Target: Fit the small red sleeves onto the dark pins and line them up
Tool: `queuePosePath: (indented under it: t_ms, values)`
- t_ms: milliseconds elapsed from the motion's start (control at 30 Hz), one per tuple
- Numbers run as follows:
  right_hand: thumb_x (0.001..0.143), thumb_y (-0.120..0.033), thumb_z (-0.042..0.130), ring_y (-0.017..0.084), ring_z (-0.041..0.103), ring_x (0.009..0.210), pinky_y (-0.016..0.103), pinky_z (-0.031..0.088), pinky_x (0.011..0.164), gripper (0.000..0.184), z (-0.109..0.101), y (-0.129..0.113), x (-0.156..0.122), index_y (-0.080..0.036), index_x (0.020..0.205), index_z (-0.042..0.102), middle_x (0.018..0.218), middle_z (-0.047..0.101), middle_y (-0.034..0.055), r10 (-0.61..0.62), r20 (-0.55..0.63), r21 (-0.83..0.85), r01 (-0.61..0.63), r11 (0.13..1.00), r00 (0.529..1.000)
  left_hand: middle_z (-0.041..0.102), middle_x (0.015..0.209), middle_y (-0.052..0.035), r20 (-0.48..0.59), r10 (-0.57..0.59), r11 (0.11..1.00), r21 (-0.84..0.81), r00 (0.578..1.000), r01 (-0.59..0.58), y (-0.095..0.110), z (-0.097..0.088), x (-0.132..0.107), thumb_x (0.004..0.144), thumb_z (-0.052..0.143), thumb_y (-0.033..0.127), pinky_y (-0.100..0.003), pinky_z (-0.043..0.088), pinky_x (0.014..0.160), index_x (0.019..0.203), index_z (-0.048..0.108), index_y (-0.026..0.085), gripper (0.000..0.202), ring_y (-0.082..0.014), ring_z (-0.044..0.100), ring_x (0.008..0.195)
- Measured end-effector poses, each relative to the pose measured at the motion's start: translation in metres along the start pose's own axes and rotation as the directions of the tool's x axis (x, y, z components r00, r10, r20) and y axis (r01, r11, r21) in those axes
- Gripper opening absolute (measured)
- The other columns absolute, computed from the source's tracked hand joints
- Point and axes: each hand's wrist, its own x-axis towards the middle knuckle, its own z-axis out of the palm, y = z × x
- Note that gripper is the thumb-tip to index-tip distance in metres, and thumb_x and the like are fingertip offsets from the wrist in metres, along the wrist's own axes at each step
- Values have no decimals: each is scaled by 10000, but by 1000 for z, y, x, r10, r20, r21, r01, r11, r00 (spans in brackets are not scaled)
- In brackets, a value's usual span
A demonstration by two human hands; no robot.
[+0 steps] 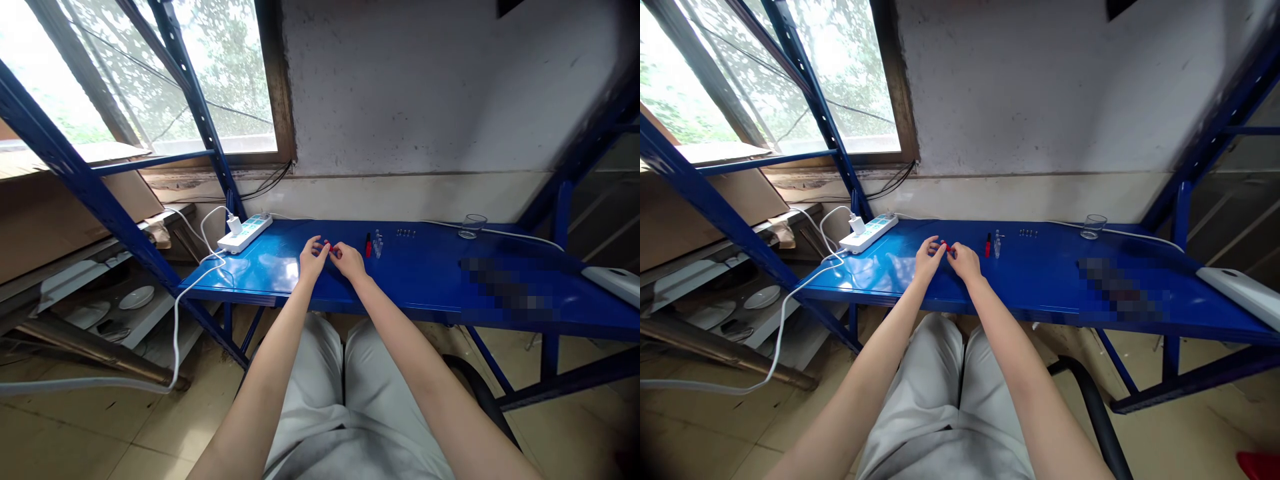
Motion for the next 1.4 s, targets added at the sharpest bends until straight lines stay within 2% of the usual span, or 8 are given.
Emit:
queuePosePath:
  t_ms: [167, 367, 500, 733, 1000, 1133, 1267, 1400]
  values:
    - [840, -297, 422, 128, 518, 648, 214, 290, 550, 176, -1, -1, -2, -186, 818, 557, 701, 578, 11, -67, -6, -3, 67, 998, 998, 627, 769, -45, 8, -70, 997, -40, 998, 70, -9, 0, 5, 684, 643, 352, -227, 436, 625, 775, 643, 138, 233, -107, 529, 629]
    - [839, -301, 418, 125, 512, 637, 211, 306, 558, 184, -1, -1, -2, -187, 849, 562, 676, 556, 1, -105, -40, 19, 106, 994, 994, 582, 621, -9, 53, -124, 984, -123, 991, 130, -8, -1, 4, 670, 634, 399, -217, 399, 575, 674, 626, 141, 259, -108, 512, 590]
    - [831, -307, 426, 130, 523, 638, 215, 324, 566, 209, -1, 0, -2, -186, 930, 566, 693, 567, 1, -75, -28, 18, 76, 997, 997, 608, 632, -21, 13, -151, 983, -103, 988, 152, -12, -1, 8, 658, 643, 392, -227, 414, 590, 663, 634, 141, 251, -126, 538, 608]
    - [860, -262, 343, 147, 560, 711, 222, 359, 591, 260, -3, 2, -2, -179, 999, 546, 815, 616, 42, 6, -72, 40, -3, 999, 997, 601, 666, -60, -60, -83, 935, 340, 995, 99, -24, -4, 32, 662, 650, 289, -296, 423, 678, 580, 599, 176, 148, -186, 568, 672]
    - [875, -264, 313, 157, 570, 749, 232, 387, 624, 274, -3, 1, -4, -175, 987, 547, 891, 627, 66, 1, -106, 52, 4, 999, 994, 523, 532, -30, -6, -143, 874, 469, 990, 129, -34, -4, 40, 606, 679, 221, -300, 422, 670, 495, 532, 205, 185, -205, 572, 667]
    - [894, -293, 281, 156, 568, 778, 244, 410, 701, 318, -11, -5, -4, -168, 999, 555, 878, 617, 74, -33, -192, 89, 50, 995, 981, 548, 563, -48, 1, -131, 832, 545, 991, 109, -37, -2, 39, 605, 678, 210, -328, 429, 689, 510, 543, 205, 165, -231, 580, 701]
    - [905, -343, 266, 169, 566, 813, 285, 429, 757, 360, -34, -1, 0, -170, 1034, 554, 921, 609, 98, -9, -317, 88, 39, 995, 948, 576, 634, -86, 2, -171, 777, 615, 985, 133, -32, -3, 38, 638, 672, 248, -380, 423, 732, 532, 549, 199, 170, -278, 577, 795]
    - [911, -368, 240, 174, 562, 814, 306, 443, 737, 394, -62, 28, -1, -144, 1036, 539, 941, 592, 123, 74, -504, 92, -32, 995, 861, 565, 674, -82, -38, -197, 777, 603, 980, 180, -20, -6, 33, 598, 722, 289, -391, 413, 762, 578, 530, 192, 216, -285, 552, 849]
